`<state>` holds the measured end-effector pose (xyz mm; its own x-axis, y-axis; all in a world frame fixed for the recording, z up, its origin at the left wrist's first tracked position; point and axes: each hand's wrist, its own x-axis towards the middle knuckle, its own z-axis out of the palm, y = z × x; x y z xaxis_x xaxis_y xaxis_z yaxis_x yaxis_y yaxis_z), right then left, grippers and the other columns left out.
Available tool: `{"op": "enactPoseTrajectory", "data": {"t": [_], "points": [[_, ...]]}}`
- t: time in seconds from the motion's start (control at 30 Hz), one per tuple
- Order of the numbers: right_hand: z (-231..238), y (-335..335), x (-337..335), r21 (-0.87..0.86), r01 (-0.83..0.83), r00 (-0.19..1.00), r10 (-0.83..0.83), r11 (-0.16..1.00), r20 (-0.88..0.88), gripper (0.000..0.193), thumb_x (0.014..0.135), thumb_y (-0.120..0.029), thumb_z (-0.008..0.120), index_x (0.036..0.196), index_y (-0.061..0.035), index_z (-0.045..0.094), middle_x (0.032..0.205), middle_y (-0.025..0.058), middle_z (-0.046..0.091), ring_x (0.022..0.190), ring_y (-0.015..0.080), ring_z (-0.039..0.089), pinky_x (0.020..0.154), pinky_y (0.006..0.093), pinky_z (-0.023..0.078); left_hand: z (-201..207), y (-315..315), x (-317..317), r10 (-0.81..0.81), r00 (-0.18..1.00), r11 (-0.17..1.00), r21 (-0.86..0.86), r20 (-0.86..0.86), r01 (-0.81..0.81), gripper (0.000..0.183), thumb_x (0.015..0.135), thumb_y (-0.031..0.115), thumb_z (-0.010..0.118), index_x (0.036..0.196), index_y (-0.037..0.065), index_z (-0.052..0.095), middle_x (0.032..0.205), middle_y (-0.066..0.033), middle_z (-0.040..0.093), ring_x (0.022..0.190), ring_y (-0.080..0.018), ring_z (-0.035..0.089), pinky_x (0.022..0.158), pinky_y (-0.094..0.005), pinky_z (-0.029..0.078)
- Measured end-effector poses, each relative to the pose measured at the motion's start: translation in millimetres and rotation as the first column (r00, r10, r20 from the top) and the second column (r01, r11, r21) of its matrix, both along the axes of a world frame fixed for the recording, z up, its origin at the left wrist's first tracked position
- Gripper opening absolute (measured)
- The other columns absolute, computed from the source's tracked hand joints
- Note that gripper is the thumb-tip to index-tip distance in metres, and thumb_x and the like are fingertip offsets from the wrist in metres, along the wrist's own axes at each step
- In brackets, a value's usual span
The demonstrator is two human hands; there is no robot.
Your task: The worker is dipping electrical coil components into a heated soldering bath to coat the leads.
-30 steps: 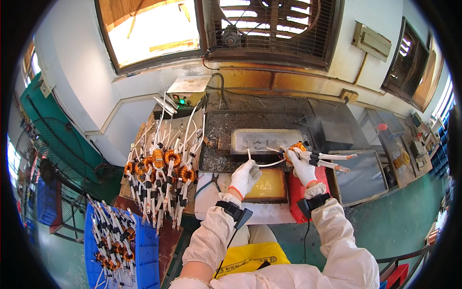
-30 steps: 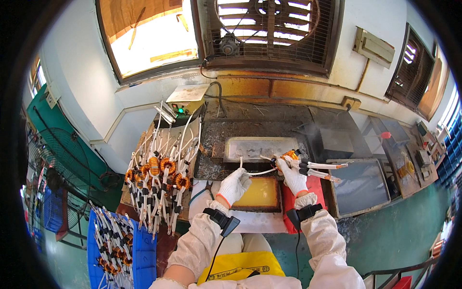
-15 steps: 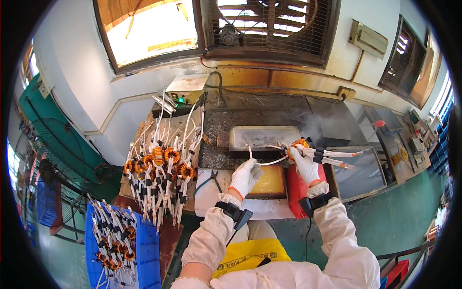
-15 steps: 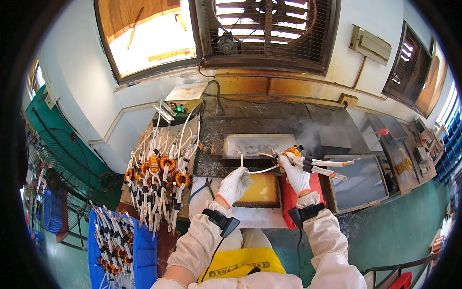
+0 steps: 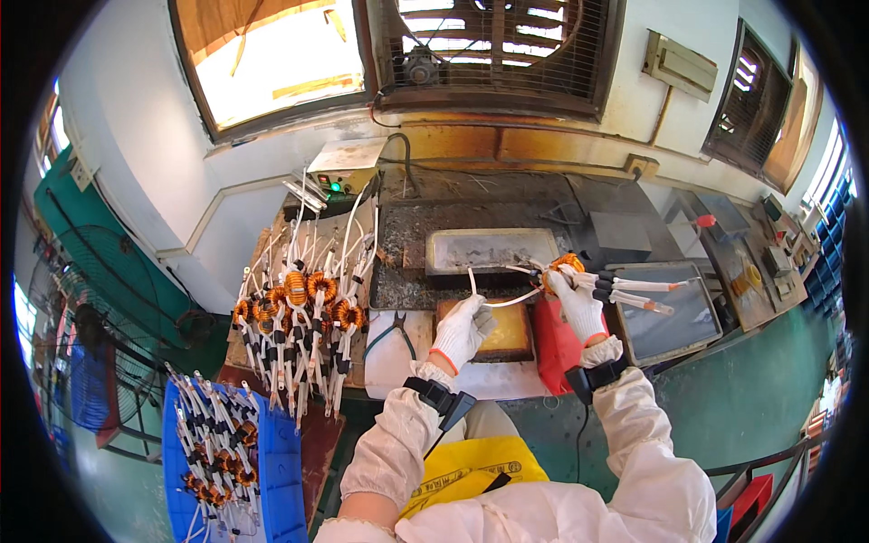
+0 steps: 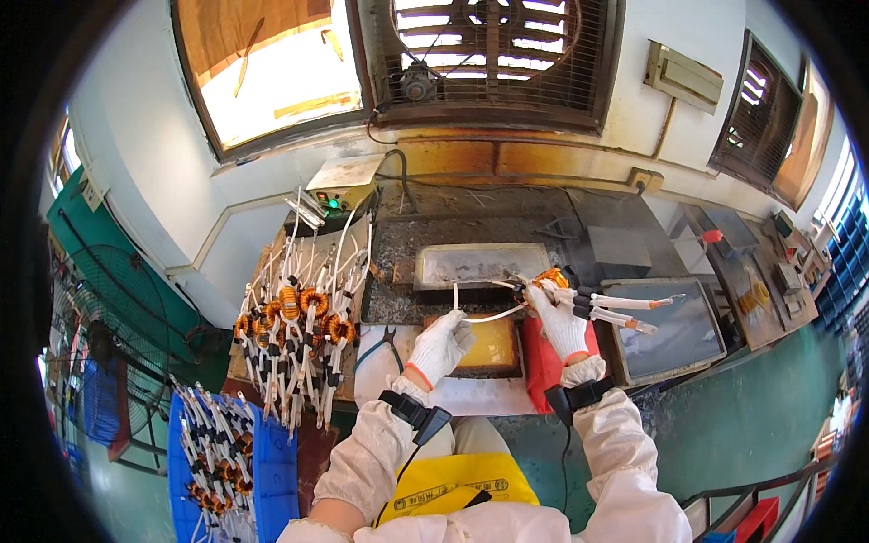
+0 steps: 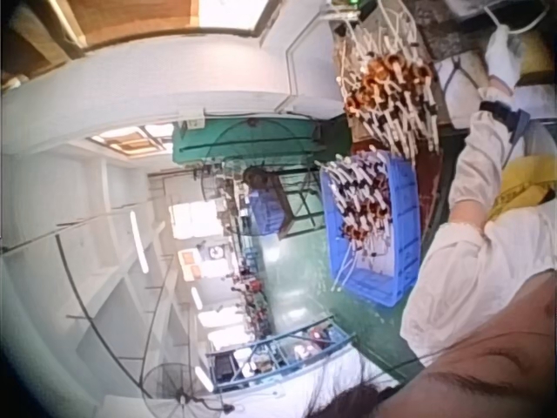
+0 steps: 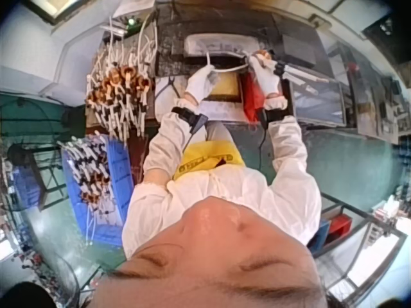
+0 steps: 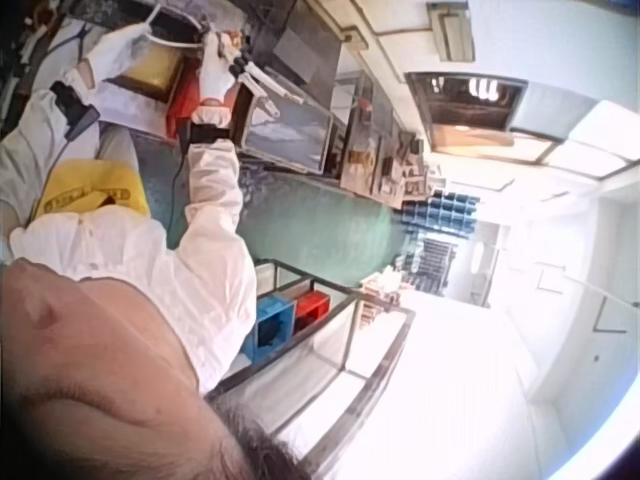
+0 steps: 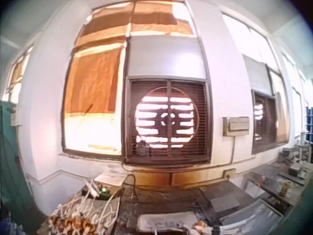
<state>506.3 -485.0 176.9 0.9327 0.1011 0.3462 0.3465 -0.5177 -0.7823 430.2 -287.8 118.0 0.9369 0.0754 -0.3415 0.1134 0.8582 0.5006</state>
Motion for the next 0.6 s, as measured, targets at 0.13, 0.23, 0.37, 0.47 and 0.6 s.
{"op": "enactPoseTrajectory", "data": {"t": [0.13, 0.23, 0.37, 0.47, 0.6], "points": [[-3.1, -14.8, -6.8, 0.004, 0.074, 0.994, -0.073, 0.997, -0.084, 0.032, 0.080, -0.038, 0.060, 0.071, -0.0072, 0.062, 0.053, 0.0026, 0.053, 0.042, 0.0095, 0.047, 0.043, 0.0274, 0.037, 10.2, -5.9, -5.5, -0.036, 0.999, 0.999, 0.023, 0.013, 0.036, 0.011, 0.086, 0.018, 0.059, 0.091, 0.009, 0.060, 0.079, -0.0039, 0.058, 0.070, -0.0163, 0.057, 0.066, -0.0310, 0.050], [9.6, -21.2, -30.8, 0.236, 0.091, 0.972, -0.034, 0.968, -0.234, 0.029, 0.084, -0.038, 0.058, 0.079, -0.0097, 0.061, 0.053, 0.0006, 0.050, 0.034, 0.0085, 0.038, 0.034, 0.0252, 0.030, 21.8, -9.6, -9.6, -0.053, 0.998, 0.997, 0.054, 0.043, 0.051, 0.012, 0.087, 0.020, 0.059, 0.092, 0.009, 0.060, 0.079, -0.0034, 0.058, 0.071, -0.0156, 0.057, 0.067, -0.0306, 0.050], [1.1, -34.5, -44.2, 0.558, 0.167, 0.933, 0.053, 0.813, -0.357, 0.031, 0.088, -0.041, 0.054, 0.089, -0.0097, 0.057, 0.062, 0.0024, 0.056, 0.037, 0.0071, 0.044, 0.032, 0.0207, 0.024, 40.4, -23.4, -15.6, -0.030, 0.995, 1.000, 0.011, 0.090, 0.029, 0.015, 0.088, 0.024, 0.058, 0.094, 0.010, 0.059, 0.080, -0.0032, 0.058, 0.072, -0.0150, 0.057, 0.067, -0.0308, 0.050], [4.7, -37.2, -52.4, 0.837, 0.135, 0.941, 0.196, 0.530, -0.276, 0.035, 0.089, -0.040, 0.052, 0.103, -0.0087, 0.054, 0.087, 0.0088, 0.061, 0.041, 0.0039, 0.041, 0.035, 0.0175, 0.022, 35.9, -31.5, -21.8, -0.089, 0.989, 0.995, 0.043, 0.114, 0.085, 0.017, 0.089, 0.025, 0.057, 0.096, 0.010, 0.058, 0.083, -0.0035, 0.059, 0.074, -0.0151, 0.057, 0.068, -0.0311, 0.050], [3.7, -61.5, -58.3, 0.957, 0.287, 0.783, 0.568, 0.027, -0.251, 0.042, 0.087, -0.043, 0.054, 0.108, -0.0068, 0.053, 0.083, 0.0094, 0.062, 0.037, 0.0019, 0.032, 0.036, 0.0166, 0.024, 29.5, -50.9, -34.0, -0.214, 0.972, 0.973, 0.112, 0.097, 0.203, 0.018, 0.090, 0.025, 0.054, 0.099, 0.009, 0.057, 0.086, -0.0048, 0.059, 0.076, -0.0159, 0.058, 0.070, -0.0318, 0.049]]}}
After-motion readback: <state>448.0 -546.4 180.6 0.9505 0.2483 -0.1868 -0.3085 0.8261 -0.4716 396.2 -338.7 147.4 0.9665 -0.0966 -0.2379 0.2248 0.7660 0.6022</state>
